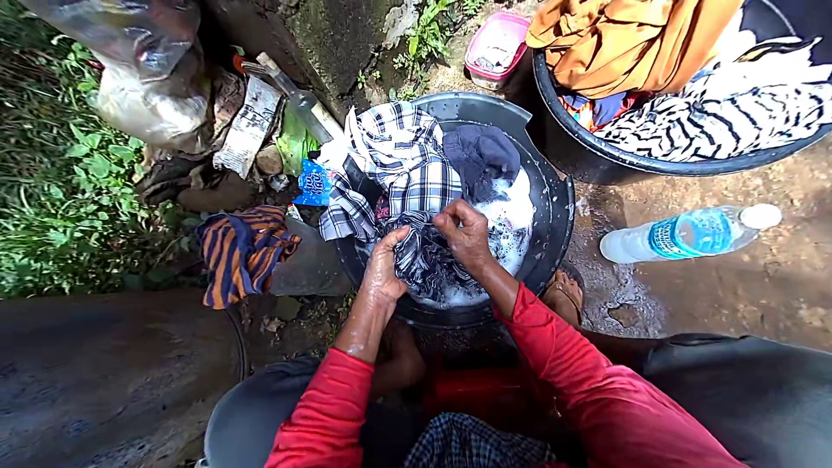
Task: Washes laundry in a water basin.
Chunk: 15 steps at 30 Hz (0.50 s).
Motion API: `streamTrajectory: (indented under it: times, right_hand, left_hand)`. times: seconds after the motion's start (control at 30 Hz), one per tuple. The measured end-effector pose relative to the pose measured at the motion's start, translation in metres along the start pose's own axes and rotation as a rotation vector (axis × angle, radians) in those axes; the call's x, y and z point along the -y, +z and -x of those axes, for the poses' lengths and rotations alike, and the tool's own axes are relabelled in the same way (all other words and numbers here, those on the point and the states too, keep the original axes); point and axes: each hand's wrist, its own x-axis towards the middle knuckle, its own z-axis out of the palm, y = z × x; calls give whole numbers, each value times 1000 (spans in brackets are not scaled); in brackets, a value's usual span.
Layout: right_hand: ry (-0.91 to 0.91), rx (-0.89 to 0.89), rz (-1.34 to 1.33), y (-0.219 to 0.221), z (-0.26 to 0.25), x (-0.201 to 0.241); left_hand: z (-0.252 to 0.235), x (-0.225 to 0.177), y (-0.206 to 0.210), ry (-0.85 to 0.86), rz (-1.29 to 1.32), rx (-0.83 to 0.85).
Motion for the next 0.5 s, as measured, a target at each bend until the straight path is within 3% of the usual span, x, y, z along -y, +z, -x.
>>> streamTrajectory:
  times: [0.07, 0.13, 0.17, 0.2, 0.23, 0.3, 0.37, 0.4, 0.47, 0.5]
  right_hand:
    - [100, 359, 60, 4, 18, -7]
    - [364, 851, 292, 5, 27, -20]
    - [490, 971, 317, 1, 28, -29]
    - [603, 974, 251, -7, 26, -35]
    - [652, 857, 81, -20, 24, -40]
    - [582, 505, -387, -39, 20, -36]
    - [472, 292, -662, -25, 10, -4]
    - [432, 231, -634, -6, 10, 21]
    - [286, 140, -359, 38, 18, 51]
    - [242, 83, -190, 51, 22, 51]
  left_hand:
    - [-3, -10, -7, 75, 23, -12]
    - [1, -22, -10, 166, 22, -51]
    - [4, -29, -13, 210, 37, -62]
    - [5, -35, -18, 256, 72, -65]
    - [4, -40, -25, 304, 132, -61]
    - [-8, -33, -41, 354, 248, -93]
    - [-31, -1, -39, 310, 255, -151]
    - [-37, 17, -28, 296, 225, -189]
    - [-33, 41, 11, 464, 108, -250]
    - [-19, 49, 19, 549, 44, -151]
